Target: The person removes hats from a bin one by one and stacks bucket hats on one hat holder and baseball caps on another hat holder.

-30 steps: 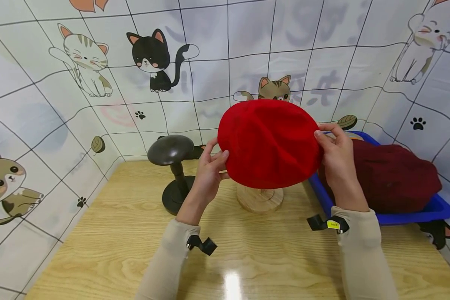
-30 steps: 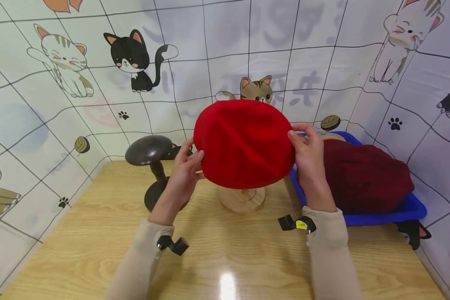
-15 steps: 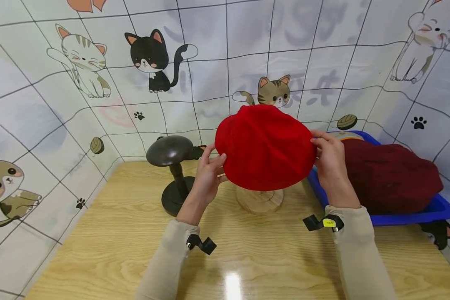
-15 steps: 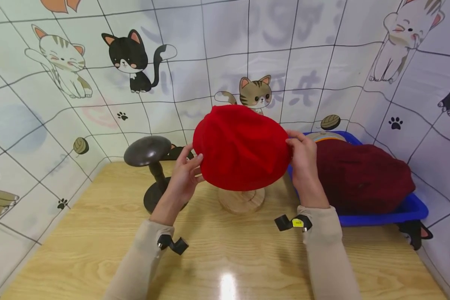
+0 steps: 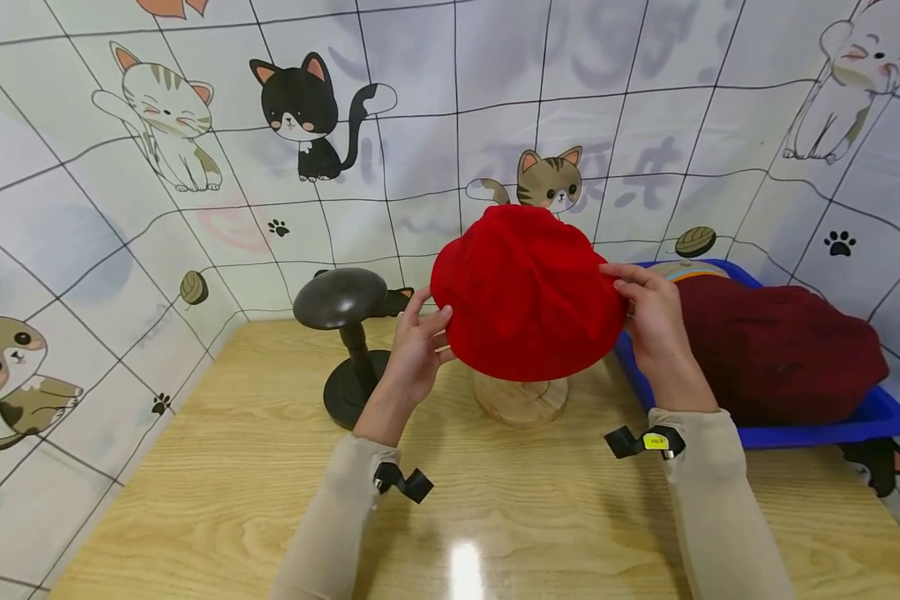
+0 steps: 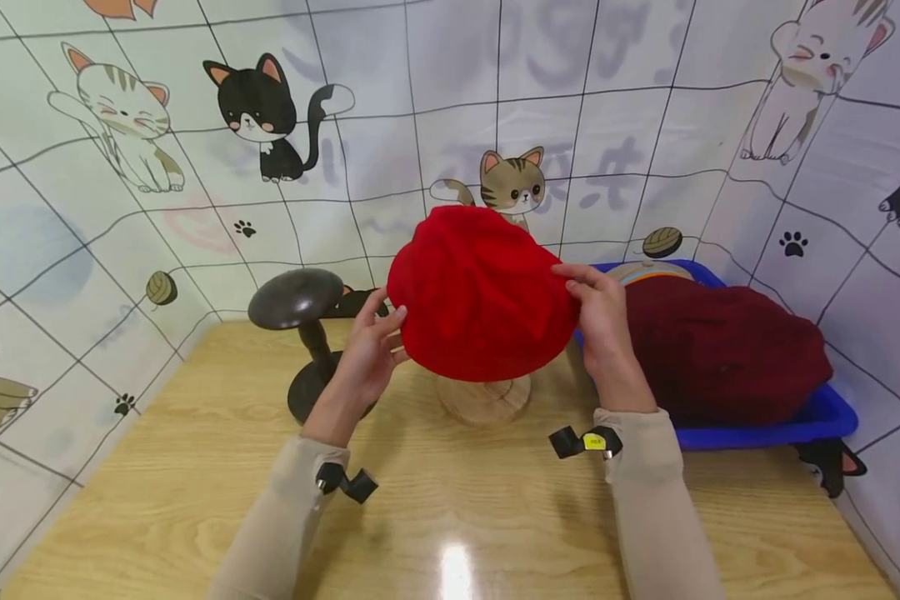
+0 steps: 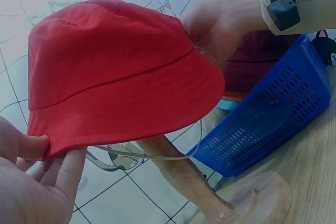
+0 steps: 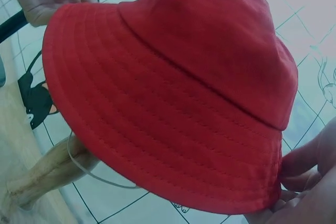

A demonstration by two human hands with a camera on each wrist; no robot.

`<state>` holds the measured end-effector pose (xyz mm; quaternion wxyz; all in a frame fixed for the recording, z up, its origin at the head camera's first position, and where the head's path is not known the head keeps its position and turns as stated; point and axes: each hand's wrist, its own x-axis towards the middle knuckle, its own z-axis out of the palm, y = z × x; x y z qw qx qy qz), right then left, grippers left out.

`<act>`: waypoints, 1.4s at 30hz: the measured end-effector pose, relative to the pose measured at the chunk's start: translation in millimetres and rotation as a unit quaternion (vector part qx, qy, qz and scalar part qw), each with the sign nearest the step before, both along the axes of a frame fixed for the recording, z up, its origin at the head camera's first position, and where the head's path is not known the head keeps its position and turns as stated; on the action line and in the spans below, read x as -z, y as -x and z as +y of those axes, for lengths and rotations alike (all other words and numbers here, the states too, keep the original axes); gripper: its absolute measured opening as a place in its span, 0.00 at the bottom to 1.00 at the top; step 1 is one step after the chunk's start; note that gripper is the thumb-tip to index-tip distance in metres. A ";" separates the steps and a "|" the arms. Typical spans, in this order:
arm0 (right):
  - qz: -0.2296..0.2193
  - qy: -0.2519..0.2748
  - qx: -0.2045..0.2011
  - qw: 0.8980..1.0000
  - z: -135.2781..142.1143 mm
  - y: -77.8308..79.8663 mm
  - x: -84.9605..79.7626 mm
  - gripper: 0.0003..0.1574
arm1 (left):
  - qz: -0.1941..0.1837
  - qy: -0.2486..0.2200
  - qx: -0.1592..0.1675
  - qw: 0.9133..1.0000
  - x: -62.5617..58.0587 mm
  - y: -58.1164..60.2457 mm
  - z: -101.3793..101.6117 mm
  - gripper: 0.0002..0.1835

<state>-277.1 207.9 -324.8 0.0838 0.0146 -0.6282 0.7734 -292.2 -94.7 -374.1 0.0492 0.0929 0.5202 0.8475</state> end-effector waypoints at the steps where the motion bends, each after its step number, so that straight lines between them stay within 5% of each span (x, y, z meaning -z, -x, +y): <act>1: -0.001 0.000 0.000 1.000 -0.1 0.2 -0.3 0.21 | 0.000 -0.001 -0.001 1.000 0.3 0.4 0.4 0.18; 8: -0.009 0.000 -0.003 1.000 1.0 2.1 0.5 0.31 | -0.004 0.004 -0.008 1.000 2.9 1.6 0.2 0.18; 17: -0.038 -0.065 -0.018 0.997 2.5 5.9 3.8 0.36 | -0.015 0.004 -0.019 1.000 6.5 4.0 -1.4 0.19; 34: -0.070 -0.019 -0.006 0.997 4.9 7.0 10.5 0.28 | -0.042 0.004 -0.038 0.998 11.9 8.2 -1.9 0.25; 42: -0.079 -0.041 0.005 0.996 4.7 8.1 12.2 0.12 | -0.030 0.021 -0.040 0.999 15.5 8.5 -1.8 0.27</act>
